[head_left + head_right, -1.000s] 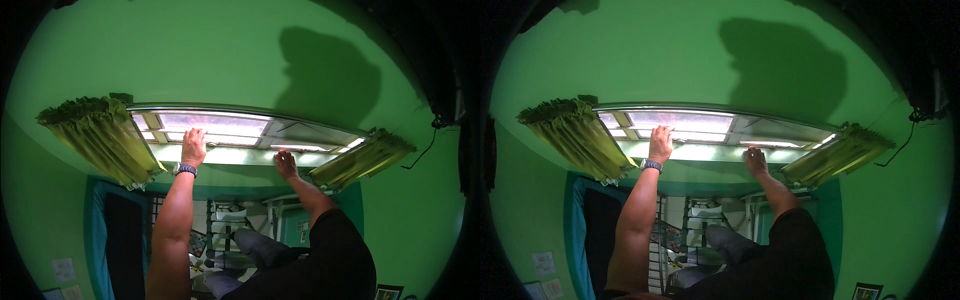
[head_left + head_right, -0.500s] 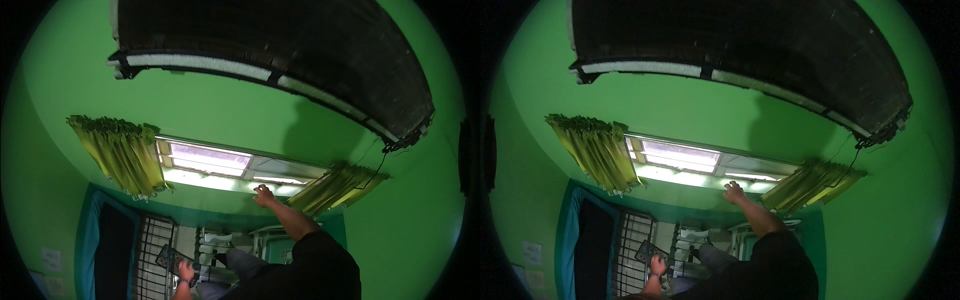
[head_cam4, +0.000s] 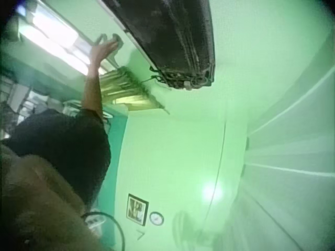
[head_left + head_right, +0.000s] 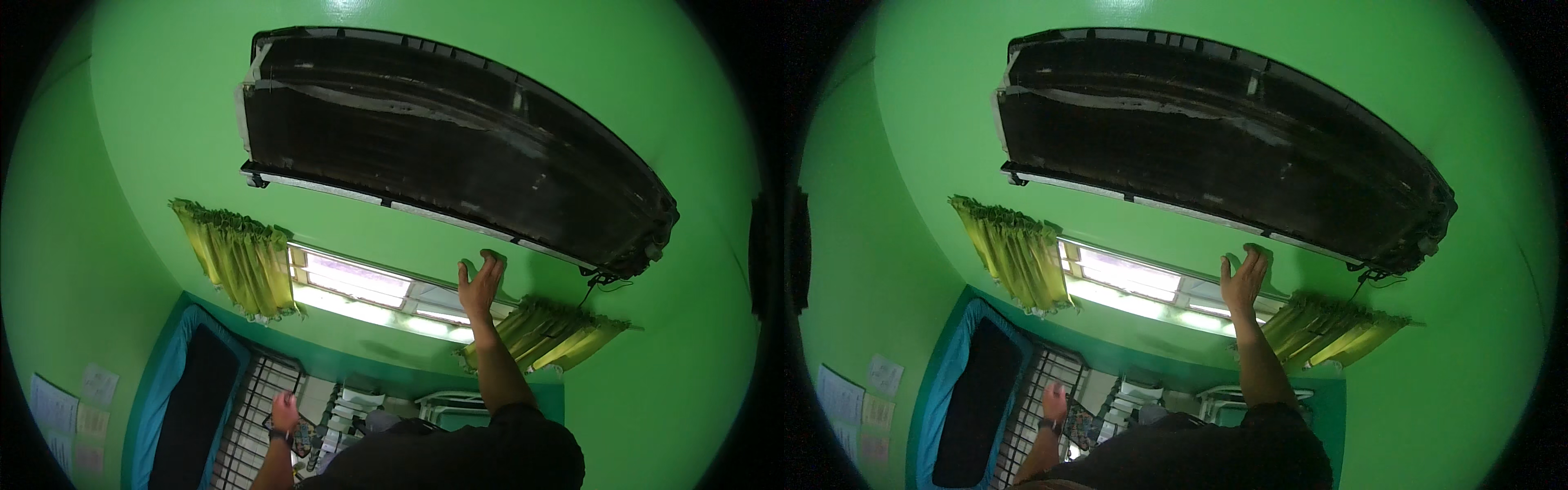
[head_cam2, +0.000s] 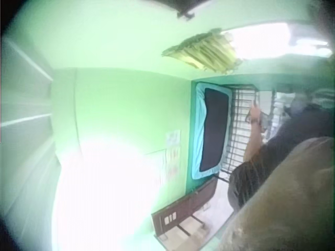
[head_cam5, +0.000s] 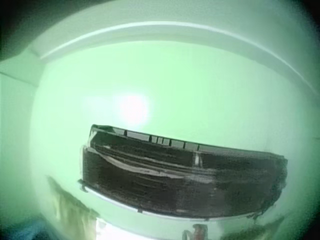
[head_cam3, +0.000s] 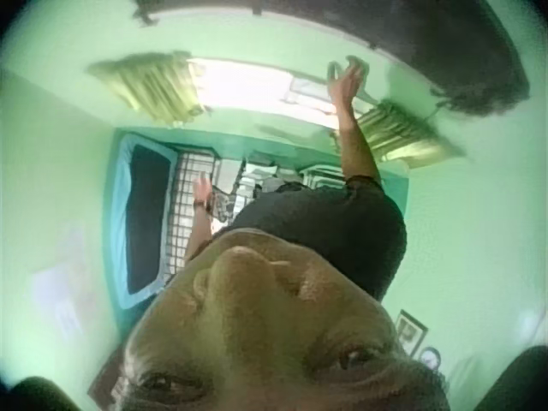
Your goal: The person positions a ladder, climbs it to reach a wall-mounted air conditioner, removes the outer cover, disconnects internal wiring by hand, and then removes the internal drainage components.
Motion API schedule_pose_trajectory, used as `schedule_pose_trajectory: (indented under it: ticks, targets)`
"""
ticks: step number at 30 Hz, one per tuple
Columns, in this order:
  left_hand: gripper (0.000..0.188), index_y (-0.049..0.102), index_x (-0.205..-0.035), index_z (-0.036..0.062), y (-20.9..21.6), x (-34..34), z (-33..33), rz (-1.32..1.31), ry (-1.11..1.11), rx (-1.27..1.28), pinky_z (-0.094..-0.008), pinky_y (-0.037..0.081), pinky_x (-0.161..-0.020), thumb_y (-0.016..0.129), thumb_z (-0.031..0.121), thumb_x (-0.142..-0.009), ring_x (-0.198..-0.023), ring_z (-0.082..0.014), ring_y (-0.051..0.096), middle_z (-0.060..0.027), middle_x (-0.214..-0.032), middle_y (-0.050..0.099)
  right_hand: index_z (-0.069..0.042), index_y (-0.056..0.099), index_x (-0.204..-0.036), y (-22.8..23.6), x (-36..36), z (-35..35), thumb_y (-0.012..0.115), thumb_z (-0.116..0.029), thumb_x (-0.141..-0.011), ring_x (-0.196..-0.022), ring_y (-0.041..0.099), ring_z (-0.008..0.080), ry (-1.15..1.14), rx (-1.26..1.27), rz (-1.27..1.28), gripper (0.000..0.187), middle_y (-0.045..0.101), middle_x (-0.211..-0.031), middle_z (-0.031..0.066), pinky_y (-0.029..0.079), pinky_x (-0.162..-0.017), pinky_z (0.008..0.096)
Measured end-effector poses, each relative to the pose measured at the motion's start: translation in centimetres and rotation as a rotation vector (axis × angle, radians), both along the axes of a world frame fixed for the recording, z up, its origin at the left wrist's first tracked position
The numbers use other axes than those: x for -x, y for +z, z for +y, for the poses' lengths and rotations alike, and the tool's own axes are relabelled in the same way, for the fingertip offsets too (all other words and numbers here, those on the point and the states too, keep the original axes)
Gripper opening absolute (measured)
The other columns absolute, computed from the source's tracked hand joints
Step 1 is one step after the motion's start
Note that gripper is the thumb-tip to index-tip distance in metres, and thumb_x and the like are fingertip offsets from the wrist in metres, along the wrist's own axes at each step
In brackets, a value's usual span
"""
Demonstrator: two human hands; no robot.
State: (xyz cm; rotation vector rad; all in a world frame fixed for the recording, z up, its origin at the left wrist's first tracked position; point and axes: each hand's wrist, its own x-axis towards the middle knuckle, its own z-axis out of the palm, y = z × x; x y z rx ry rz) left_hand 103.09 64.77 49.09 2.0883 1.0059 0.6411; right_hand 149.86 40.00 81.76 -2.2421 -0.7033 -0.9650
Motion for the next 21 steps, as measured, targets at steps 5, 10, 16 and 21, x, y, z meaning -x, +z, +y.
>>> schedule_pose_trajectory:
  ticks: [5,10,16,21]
  targets:
    - [0.026,0.06,-0.123,-0.0003,21.1,-13.2,2.8,-0.404,-0.203,-0.08,-0.0398,0.052,-0.091,0.06,0.005,-0.097,-0.107,-0.0335,0.065,-0.0209,-0.116,0.064,-0.001,0.046,-0.121,1.2,-1.9,-0.8,0.081,-0.03,-0.085,-0.113,0.05,0.0393,-0.056,-0.058,0.05,0.058,0.042,-0.118,0.0198,0.045,-0.093,0.0532]
    - [0.026,0.061,-0.123,-0.0002,39.4,-17.2,4.1,-0.712,-0.268,-0.235,-0.0353,0.054,-0.093,0.062,0.009,-0.099,-0.111,-0.0271,0.064,-0.0151,-0.121,0.062,-0.002,0.046,-0.117,1.7,-2.0,-2.1,0.086,-0.026,-0.079,-0.11,0.054,0.0375,-0.034,-0.032,0.143,0.06,0.043,-0.114,0.017,0.052,-0.086,0.048]
    - [0.026,0.061,-0.124,-0.0001,44.3,-14.2,5.2,-0.689,-0.221,-0.33,-0.0347,0.053,-0.094,0.061,0.009,-0.1,-0.113,-0.0257,0.063,-0.0136,-0.124,0.06,-0.003,0.046,-0.113,1.9,-1.7,-2.6,0.087,-0.022,-0.079,-0.103,0.056,0.038,-0.041,-0.006,0.098,0.056,0.043,-0.112,0.0153,0.051,-0.08,0.0488]
    - [0.024,0.061,-0.122,-0.0007,40.4,-7.2,5.6,-0.584,-0.107,-0.218,-0.0349,0.052,-0.097,0.06,0.008,-0.1,-0.114,-0.0254,0.062,-0.0129,-0.122,0.06,-0.003,0.046,-0.113,2.5,-1.7,-3.0,0.086,-0.023,-0.08,-0.102,0.056,0.0388,-0.041,-0.005,0.107,0.056,0.043,-0.111,0.0155,0.051,-0.08,0.0489]
